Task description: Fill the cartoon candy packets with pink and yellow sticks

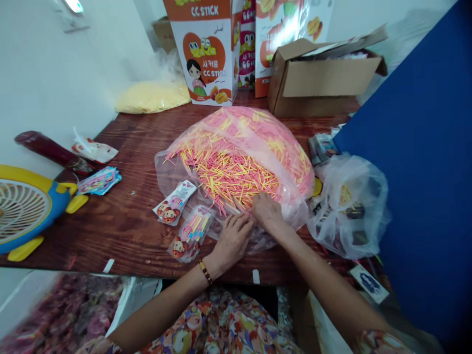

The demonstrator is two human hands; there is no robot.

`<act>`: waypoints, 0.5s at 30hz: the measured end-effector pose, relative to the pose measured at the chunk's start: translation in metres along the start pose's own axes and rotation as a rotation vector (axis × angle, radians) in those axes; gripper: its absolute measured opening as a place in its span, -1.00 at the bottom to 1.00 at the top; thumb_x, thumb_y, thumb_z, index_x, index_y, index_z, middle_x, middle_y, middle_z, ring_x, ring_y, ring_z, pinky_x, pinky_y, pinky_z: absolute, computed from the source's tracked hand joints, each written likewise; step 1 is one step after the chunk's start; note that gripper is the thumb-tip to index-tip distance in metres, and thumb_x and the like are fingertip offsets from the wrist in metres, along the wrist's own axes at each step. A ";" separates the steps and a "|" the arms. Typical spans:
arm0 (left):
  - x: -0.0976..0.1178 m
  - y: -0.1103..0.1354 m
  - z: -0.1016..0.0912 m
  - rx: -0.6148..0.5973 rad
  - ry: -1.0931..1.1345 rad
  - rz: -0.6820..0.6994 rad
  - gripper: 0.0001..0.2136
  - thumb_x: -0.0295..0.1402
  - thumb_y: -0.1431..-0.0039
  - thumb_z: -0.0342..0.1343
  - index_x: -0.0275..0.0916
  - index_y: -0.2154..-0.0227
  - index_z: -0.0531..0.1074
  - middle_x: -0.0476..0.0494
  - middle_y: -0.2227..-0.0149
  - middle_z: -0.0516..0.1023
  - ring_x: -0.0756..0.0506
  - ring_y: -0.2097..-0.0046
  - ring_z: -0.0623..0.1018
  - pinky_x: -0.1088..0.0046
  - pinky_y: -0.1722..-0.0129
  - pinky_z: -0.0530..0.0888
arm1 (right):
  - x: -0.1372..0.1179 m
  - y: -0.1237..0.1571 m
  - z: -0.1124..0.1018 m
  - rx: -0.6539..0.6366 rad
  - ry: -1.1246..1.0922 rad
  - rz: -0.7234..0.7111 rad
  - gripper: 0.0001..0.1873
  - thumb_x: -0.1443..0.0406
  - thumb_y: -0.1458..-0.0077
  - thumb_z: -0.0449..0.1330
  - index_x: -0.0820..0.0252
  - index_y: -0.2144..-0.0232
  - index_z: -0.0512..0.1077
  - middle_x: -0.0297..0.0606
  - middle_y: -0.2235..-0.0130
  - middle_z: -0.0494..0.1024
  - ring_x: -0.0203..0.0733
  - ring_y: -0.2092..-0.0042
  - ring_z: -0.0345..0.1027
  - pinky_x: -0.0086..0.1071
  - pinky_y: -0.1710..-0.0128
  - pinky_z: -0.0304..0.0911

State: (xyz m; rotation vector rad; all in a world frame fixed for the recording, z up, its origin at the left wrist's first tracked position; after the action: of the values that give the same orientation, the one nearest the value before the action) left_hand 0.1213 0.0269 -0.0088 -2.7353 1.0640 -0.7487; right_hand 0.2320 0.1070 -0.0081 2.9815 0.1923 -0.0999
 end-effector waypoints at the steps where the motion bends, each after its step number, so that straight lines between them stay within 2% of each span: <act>1: -0.002 0.005 -0.007 0.028 0.019 -0.019 -0.58 -0.48 -0.24 0.00 -0.22 -0.16 0.30 -0.28 -0.17 0.43 -0.23 -0.24 0.33 0.02 -0.26 0.21 | 0.001 0.000 0.001 -0.010 -0.003 0.008 -0.72 0.38 -0.26 -0.01 0.32 0.04 0.39 0.02 0.02 0.46 0.05 -0.05 0.33 -0.28 0.20 0.30; 4: -0.025 0.027 -0.038 0.153 0.044 -0.134 -0.65 -0.44 -0.28 -0.01 -0.15 -0.12 0.35 -0.23 -0.10 0.49 -0.20 -0.17 0.39 0.08 -0.19 0.27 | 0.008 0.002 0.001 -0.014 -0.059 0.041 -0.71 0.40 -0.28 -0.07 0.32 0.05 0.37 0.02 0.03 0.48 0.02 -0.03 0.35 -0.28 0.18 0.26; 9: -0.113 0.073 -0.102 0.347 -0.112 -0.496 -0.72 -0.30 -0.30 -0.01 -0.15 -0.01 0.44 -0.23 -0.02 0.54 -0.25 -0.11 0.44 0.06 -0.15 0.26 | 0.023 0.001 0.001 0.031 -0.277 0.059 -0.74 0.29 -0.32 -0.12 0.24 0.15 0.33 -0.04 0.20 0.54 -0.06 0.15 0.41 -0.31 0.21 0.20; 11: -0.151 0.084 -0.120 0.311 -0.193 -0.644 -0.70 -0.27 -0.29 -0.03 -0.16 0.00 0.45 -0.25 -0.02 0.53 -0.29 -0.11 0.43 0.03 -0.13 0.26 | 0.027 -0.001 0.002 0.067 -0.389 0.068 -0.78 0.27 -0.30 -0.11 0.20 0.23 0.31 -0.10 0.28 0.52 -0.09 0.25 0.38 -0.31 0.25 0.19; 13: -0.183 0.087 -0.129 0.225 -0.243 -0.783 -0.66 -0.24 -0.29 -0.05 -0.22 -0.03 0.45 -0.30 -0.01 0.53 -0.32 -0.08 0.43 0.03 -0.09 0.29 | 0.031 -0.003 0.001 0.106 -0.529 0.081 -0.82 0.26 -0.26 -0.10 0.14 0.32 0.26 -0.20 0.36 0.49 -0.12 0.33 0.34 -0.30 0.27 0.20; 15: -0.204 0.079 -0.132 0.153 -0.293 -0.836 -0.62 -0.23 -0.30 -0.08 -0.26 -0.06 0.43 -0.34 -0.04 0.51 -0.35 -0.10 0.41 0.03 -0.08 0.30 | 0.031 -0.004 -0.002 0.142 -0.689 0.070 -0.82 0.21 -0.23 -0.09 0.09 0.39 0.22 -0.26 0.42 0.45 -0.14 0.36 0.31 -0.29 0.27 0.22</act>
State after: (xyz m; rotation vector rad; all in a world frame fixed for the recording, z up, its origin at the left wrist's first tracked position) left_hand -0.1198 0.1115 0.0023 -2.9675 -0.2253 -0.4322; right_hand 0.2627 0.1148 -0.0090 2.8743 -0.0064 -1.1394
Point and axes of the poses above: each hand's wrist, its own y-axis away from the middle knuckle, its own z-axis out of the palm, x = y × z, the point moved 7 cm from there along -y, towards the middle knuckle
